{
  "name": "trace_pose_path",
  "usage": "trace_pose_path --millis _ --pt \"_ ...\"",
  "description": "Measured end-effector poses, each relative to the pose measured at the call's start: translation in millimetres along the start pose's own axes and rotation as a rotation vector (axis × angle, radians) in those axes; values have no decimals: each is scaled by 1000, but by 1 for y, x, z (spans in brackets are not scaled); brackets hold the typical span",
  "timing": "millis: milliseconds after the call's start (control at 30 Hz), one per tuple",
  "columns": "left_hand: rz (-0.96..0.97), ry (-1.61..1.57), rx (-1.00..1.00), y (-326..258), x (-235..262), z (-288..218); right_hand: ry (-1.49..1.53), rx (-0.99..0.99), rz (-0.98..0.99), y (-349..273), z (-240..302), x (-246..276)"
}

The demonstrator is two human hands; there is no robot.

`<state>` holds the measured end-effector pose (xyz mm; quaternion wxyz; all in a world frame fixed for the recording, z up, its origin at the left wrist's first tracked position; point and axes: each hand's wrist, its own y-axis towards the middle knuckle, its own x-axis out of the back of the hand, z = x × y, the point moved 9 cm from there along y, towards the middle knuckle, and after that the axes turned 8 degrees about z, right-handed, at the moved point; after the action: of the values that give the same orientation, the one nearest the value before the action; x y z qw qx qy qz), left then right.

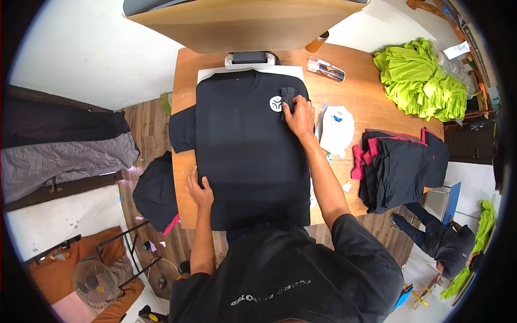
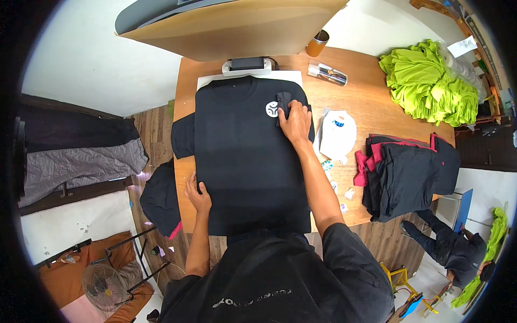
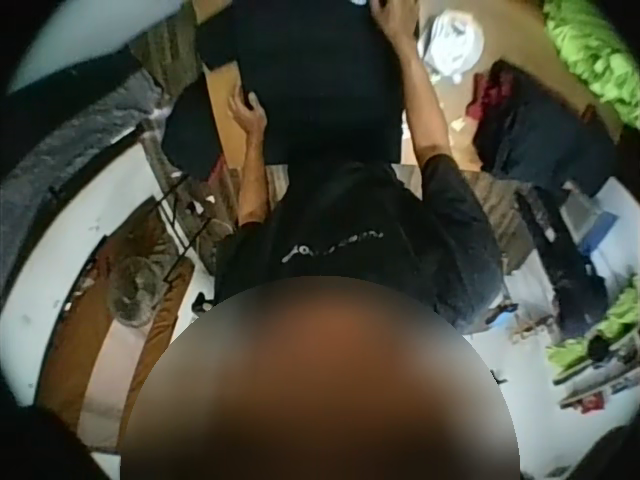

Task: Preparing a t-shirt and applying a heat transfer design using a heat press.

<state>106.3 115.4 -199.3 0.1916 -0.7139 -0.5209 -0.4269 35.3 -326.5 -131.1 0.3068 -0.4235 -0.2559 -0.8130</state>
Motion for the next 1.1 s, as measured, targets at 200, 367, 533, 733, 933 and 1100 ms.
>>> trace_pose_path --millis 200,367,533,733,933,1100 --pt "1 -35 -1 0 0 4 -6 71 10 0 21 -7" --pt "15 -11 16 -2 -2 6 37 100 -11 -1 35 -8" --pt "8 -34 6 0 0 1 14 109 13 -4 36 -21" --pt "0 -33 29 -3 1 4 -35 270 0 0 56 17" --pt "1 -50 23 -2 0 3 -123 362 65 -5 46 20" --pt "4 -32 33 -4 -1 5 -164 391 126 -6 48 12"
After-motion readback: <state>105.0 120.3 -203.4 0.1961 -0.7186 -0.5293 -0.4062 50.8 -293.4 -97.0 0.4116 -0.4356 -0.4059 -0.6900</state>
